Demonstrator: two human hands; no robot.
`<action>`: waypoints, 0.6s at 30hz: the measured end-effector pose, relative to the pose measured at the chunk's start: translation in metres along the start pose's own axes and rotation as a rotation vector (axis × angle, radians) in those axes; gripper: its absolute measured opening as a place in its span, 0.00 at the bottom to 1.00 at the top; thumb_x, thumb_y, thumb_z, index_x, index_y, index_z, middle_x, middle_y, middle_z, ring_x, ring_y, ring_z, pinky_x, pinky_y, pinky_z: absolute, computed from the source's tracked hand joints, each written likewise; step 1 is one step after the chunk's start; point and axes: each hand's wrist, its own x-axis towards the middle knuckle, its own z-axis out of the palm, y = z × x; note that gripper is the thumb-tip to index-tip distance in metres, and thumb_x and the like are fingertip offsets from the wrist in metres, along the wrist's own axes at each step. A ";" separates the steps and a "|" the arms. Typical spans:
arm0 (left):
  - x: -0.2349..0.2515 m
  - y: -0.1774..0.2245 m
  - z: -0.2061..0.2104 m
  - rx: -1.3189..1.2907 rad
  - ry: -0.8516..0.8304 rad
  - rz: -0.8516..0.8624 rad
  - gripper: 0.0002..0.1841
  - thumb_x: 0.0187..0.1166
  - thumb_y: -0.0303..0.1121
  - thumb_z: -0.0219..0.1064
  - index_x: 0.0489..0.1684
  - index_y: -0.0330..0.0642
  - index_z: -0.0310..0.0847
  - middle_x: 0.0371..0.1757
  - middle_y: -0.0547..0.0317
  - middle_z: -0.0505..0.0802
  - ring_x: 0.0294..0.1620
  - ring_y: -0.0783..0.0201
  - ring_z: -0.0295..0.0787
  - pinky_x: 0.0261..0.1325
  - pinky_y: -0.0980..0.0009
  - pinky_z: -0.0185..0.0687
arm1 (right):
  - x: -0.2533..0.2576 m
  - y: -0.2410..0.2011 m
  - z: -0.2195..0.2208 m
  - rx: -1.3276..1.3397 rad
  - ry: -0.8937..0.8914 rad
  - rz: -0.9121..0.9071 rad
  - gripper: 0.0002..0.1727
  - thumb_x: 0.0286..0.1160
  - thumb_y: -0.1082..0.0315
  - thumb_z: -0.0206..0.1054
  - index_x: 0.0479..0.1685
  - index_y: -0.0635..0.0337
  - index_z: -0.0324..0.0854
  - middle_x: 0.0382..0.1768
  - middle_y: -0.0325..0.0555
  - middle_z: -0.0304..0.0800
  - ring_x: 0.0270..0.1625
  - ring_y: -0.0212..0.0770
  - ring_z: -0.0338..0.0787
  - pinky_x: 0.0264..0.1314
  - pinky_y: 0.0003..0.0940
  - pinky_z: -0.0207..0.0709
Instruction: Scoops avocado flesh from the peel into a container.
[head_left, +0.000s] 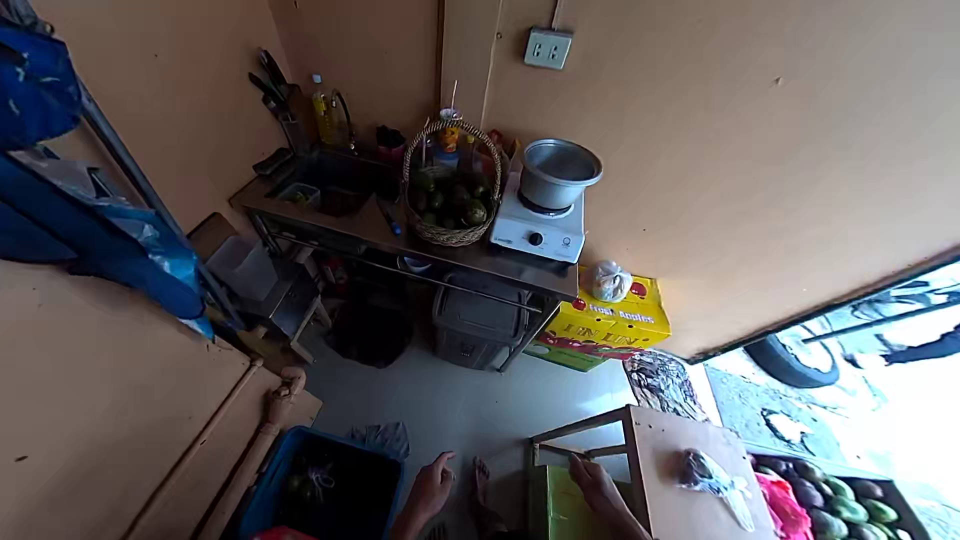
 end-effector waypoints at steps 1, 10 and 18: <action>0.022 0.003 -0.003 0.003 -0.111 -0.061 0.31 0.88 0.35 0.60 0.90 0.41 0.58 0.74 0.36 0.84 0.70 0.42 0.86 0.75 0.46 0.78 | 0.043 -0.021 -0.011 -0.089 -0.114 -0.070 0.26 0.95 0.58 0.48 0.41 0.68 0.88 0.34 0.59 0.90 0.42 0.56 0.89 0.53 0.58 0.79; 0.082 0.007 -0.021 0.087 0.087 -0.132 0.23 0.86 0.36 0.58 0.80 0.46 0.77 0.79 0.42 0.81 0.81 0.44 0.75 0.82 0.38 0.65 | 0.248 -0.196 0.031 -0.397 -0.763 -0.797 0.13 0.71 0.83 0.59 0.42 0.67 0.90 0.57 0.61 0.89 0.66 0.60 0.85 0.75 0.56 0.74; 0.134 0.008 -0.218 -0.715 0.631 -0.350 0.23 0.92 0.32 0.37 0.73 0.24 0.67 0.70 0.27 0.81 0.70 0.40 0.78 0.67 0.45 0.71 | 0.365 -0.389 0.120 0.241 -0.376 -0.904 0.16 0.79 0.77 0.51 0.41 0.67 0.88 0.48 0.54 0.92 0.55 0.45 0.91 0.62 0.43 0.84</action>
